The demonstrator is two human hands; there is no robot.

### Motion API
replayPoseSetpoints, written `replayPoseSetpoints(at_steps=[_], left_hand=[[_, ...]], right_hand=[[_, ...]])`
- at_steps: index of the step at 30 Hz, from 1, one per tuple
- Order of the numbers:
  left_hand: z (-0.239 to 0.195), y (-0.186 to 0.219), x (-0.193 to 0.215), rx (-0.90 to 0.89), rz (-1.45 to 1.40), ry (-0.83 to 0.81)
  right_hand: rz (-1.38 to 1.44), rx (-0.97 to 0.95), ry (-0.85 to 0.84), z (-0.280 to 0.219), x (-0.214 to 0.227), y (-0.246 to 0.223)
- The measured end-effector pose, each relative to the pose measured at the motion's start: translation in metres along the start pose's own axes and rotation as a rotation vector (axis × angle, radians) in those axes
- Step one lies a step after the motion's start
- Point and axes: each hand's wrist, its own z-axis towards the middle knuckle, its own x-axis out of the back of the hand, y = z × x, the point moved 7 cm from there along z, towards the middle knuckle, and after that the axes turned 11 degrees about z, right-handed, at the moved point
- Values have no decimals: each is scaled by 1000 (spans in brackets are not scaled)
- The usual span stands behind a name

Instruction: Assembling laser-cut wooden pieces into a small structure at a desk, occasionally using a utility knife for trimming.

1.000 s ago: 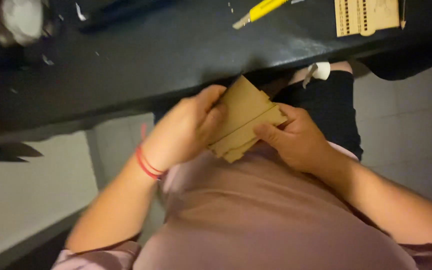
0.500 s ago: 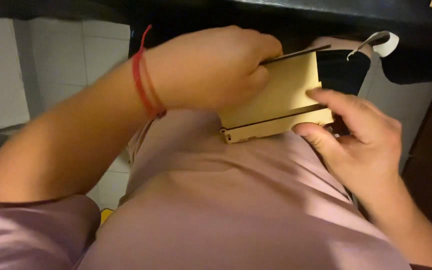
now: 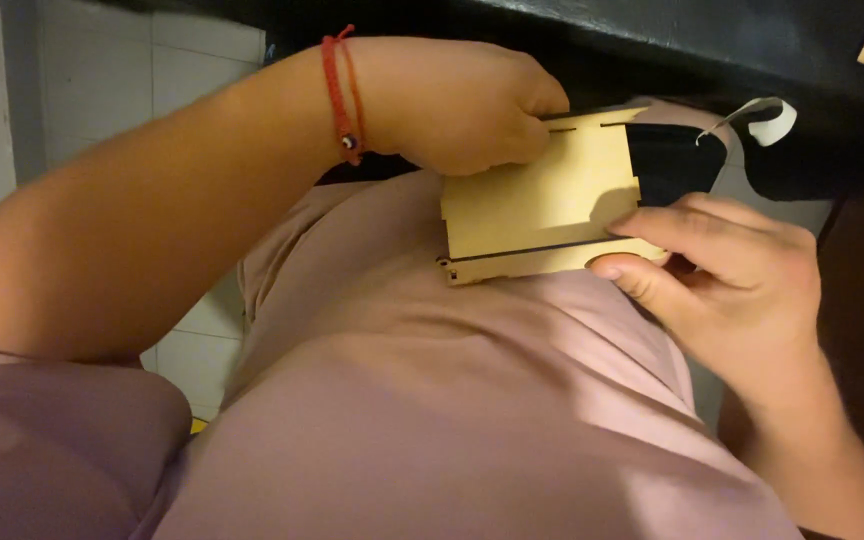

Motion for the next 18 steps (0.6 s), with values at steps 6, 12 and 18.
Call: replayPoseSetpoints(at_steps=[6, 12, 18], left_hand=[[0, -3, 1, 73, -58, -60], [14, -3, -9, -64, 76, -31], [44, -10, -44, -796, 784, 346]], right_hand=[[-133, 139, 15, -4, 2, -7], [-161, 227, 66, -11, 4, -4], [-103, 134, 97, -11, 3, 0]])
